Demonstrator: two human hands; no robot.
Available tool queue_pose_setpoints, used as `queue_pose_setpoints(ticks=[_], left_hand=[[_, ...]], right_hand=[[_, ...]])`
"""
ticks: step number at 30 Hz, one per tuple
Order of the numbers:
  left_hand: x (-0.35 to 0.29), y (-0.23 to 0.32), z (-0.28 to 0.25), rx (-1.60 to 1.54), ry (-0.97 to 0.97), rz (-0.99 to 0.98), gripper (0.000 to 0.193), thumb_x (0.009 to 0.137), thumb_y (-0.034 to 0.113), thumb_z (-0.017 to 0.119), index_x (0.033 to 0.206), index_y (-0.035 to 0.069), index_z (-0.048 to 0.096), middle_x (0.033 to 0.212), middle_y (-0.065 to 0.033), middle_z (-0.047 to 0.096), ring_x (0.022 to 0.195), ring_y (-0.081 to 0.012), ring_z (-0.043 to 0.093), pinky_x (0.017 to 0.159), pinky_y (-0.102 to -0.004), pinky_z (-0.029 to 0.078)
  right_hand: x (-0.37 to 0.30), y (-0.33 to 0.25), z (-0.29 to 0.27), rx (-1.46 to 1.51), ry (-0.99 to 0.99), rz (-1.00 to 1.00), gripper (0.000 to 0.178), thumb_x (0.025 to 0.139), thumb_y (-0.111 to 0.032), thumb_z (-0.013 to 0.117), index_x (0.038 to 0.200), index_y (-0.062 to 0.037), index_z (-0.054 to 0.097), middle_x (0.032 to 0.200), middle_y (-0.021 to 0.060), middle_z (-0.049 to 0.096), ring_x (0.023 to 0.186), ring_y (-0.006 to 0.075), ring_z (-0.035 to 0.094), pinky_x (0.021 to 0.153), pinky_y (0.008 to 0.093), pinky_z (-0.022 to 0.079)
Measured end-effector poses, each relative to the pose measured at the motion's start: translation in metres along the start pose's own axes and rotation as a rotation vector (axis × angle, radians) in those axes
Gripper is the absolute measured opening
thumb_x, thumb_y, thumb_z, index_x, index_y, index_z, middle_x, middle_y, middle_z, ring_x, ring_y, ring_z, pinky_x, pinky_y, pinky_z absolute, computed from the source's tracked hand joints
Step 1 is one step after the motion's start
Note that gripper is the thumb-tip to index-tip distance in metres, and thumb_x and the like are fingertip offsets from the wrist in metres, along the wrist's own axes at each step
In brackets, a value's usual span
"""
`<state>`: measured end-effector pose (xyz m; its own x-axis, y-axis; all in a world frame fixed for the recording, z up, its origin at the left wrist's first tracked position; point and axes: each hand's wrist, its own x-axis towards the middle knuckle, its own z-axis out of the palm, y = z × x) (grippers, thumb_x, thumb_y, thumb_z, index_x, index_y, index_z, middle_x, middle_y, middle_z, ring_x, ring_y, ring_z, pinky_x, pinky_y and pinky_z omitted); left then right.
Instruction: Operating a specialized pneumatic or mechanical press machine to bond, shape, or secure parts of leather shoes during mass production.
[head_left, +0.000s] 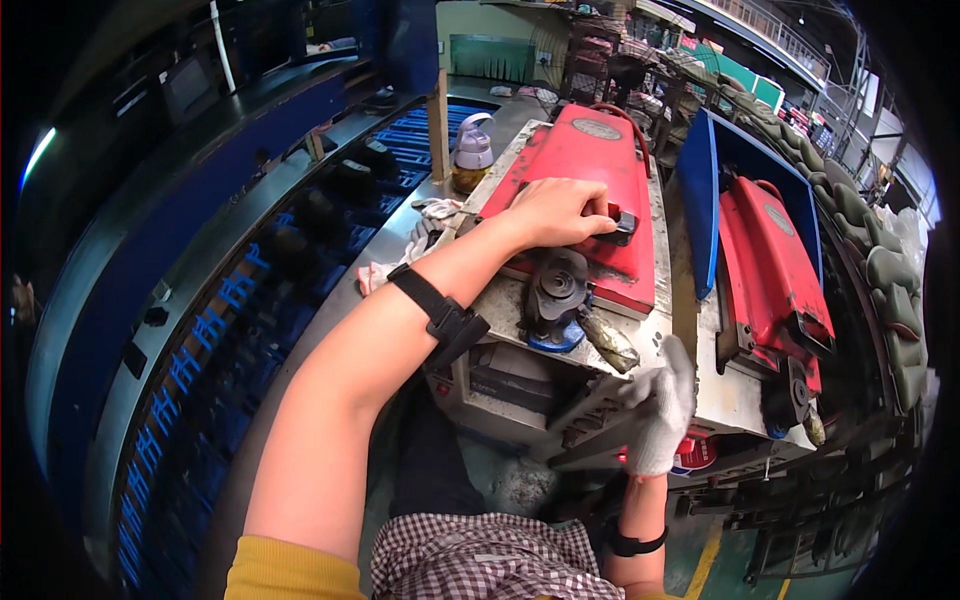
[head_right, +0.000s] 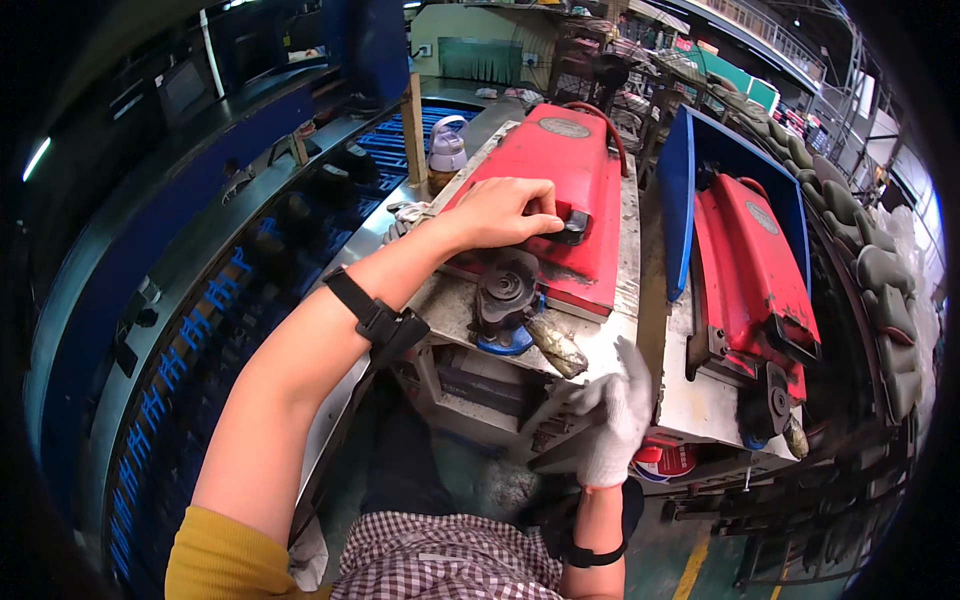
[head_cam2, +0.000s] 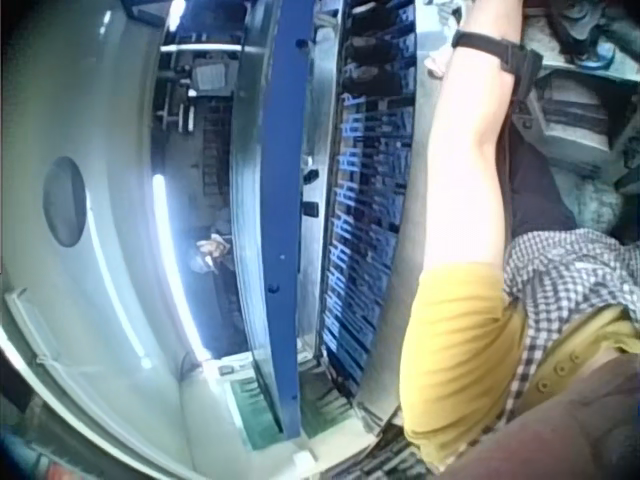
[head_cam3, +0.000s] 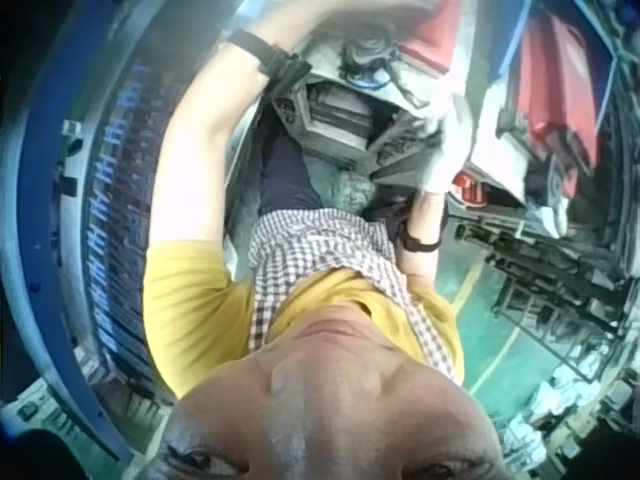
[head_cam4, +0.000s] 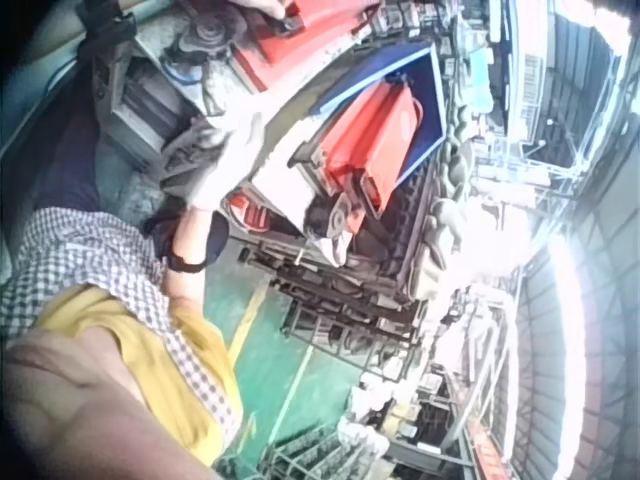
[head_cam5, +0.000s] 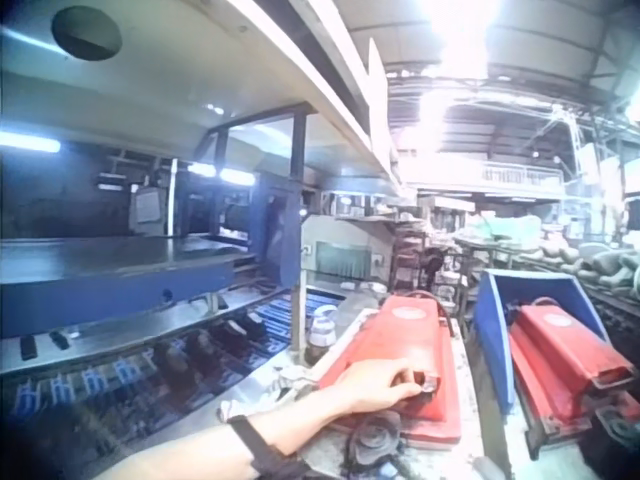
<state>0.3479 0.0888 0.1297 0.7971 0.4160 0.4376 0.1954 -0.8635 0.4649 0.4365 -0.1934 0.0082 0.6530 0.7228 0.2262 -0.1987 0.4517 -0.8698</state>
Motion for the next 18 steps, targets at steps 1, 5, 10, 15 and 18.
queue_pose_setpoints(ticks=[1, 5, 10, 15, 18], left_hand=[[0.000, 0.002, 0.000, 0.012, 0.000, -0.007, 0.028, 0.087, 0.039, 0.075, 0.095, 0.013, 0.070, 0.089, -0.0050, 0.074, 0.087, -0.0272, 0.071, 0.078, -0.0418, 0.051], [-0.003, 0.006, 0.000, 0.020, 0.006, 0.001, 0.028, 0.088, 0.041, 0.073, 0.102, 0.018, 0.074, 0.097, -0.0048, 0.076, 0.094, -0.0279, 0.072, 0.083, -0.0422, 0.053], [-0.009, 0.011, 0.009, 0.110, 0.118, 0.054, 0.040, 0.090, 0.057, 0.066, 0.095, 0.019, 0.079, 0.082, -0.0102, 0.075, 0.082, -0.0331, 0.072, 0.077, -0.0437, 0.055], [-0.012, 0.013, 0.013, 0.306, 0.131, 0.101, 0.047, 0.093, 0.062, 0.060, 0.089, 0.019, 0.080, 0.073, -0.0132, 0.072, 0.072, -0.0354, 0.071, 0.069, -0.0473, 0.055], [-0.013, 0.012, 0.014, 0.341, 0.161, 0.123, 0.049, 0.094, 0.062, 0.060, 0.087, 0.018, 0.080, 0.070, -0.0135, 0.071, 0.069, -0.0348, 0.071, 0.066, -0.0469, 0.055]], right_hand=[[0.001, -0.007, 0.004, -0.329, 0.126, -0.158, 0.043, 0.103, -0.017, 0.055, 0.142, 0.0007, 0.052, 0.087, 0.0050, 0.057, 0.082, 0.0138, 0.055, 0.078, 0.0277, 0.047], [0.010, -0.019, 0.033, -0.815, 0.006, -0.615, 0.043, 0.091, -0.002, 0.063, 0.134, 0.0028, 0.059, 0.100, 0.0105, 0.063, 0.094, 0.0202, 0.060, 0.088, 0.0346, 0.050], [0.042, -0.014, 0.077, -1.259, -0.202, -0.691, 0.034, 0.088, -0.005, 0.072, 0.121, -0.0061, 0.071, 0.106, 0.0136, 0.071, 0.100, 0.0297, 0.067, 0.092, 0.0379, 0.052], [0.043, 0.000, 0.063, -0.958, -0.159, -0.488, 0.024, 0.094, -0.009, 0.071, 0.117, -0.0020, 0.072, 0.106, 0.0164, 0.075, 0.096, 0.0294, 0.073, 0.089, 0.0370, 0.055], [0.043, 0.002, 0.062, -0.882, -0.176, -0.423, 0.023, 0.094, -0.008, 0.070, 0.116, -0.0014, 0.072, 0.104, 0.0160, 0.075, 0.095, 0.0281, 0.073, 0.088, 0.0357, 0.055]])
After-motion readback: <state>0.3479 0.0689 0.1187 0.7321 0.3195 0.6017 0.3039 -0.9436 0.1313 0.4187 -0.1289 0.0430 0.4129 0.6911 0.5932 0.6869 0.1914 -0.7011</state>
